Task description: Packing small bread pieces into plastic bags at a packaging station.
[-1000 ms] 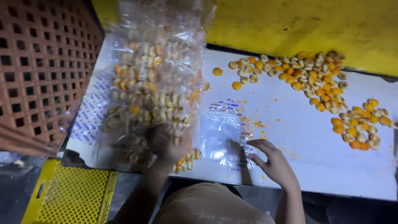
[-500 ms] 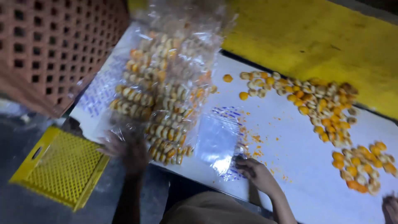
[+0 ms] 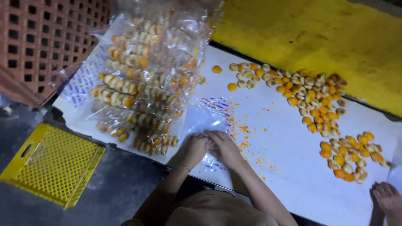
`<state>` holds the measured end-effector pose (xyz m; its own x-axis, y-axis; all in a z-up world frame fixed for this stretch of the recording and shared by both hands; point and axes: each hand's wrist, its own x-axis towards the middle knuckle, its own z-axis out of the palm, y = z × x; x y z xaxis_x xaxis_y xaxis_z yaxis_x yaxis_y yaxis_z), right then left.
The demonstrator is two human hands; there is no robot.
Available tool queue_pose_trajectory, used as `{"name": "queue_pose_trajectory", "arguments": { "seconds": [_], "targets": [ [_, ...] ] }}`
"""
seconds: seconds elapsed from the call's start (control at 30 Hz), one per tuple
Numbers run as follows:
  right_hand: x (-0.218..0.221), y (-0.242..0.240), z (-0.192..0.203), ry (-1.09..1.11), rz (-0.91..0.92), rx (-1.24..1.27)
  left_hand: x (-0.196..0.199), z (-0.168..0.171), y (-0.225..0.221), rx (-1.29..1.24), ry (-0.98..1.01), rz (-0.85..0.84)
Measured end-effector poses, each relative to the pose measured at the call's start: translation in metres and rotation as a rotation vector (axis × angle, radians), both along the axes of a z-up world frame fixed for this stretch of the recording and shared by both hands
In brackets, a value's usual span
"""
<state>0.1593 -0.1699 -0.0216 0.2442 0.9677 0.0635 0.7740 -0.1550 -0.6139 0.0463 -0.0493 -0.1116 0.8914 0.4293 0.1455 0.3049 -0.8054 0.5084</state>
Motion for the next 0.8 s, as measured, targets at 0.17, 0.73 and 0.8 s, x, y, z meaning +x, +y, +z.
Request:
{"name": "queue_pose_trajectory", "arguments": {
  "seconds": [0.17,0.73,0.8],
  "targets": [
    [0.015,0.0,-0.005,0.308,-0.328,0.05,-0.017,0.089,0.015,-0.236,-0.066,0.037],
    [-0.008,0.02,0.086,0.605,-0.202,0.374,-0.051,0.177,0.056,-0.365,-0.38,-0.071],
    [-0.019,0.015,0.07,1.177,-0.11,0.17,-0.05,0.172,0.055,-0.175,-0.531,-0.091]
  ]
}}
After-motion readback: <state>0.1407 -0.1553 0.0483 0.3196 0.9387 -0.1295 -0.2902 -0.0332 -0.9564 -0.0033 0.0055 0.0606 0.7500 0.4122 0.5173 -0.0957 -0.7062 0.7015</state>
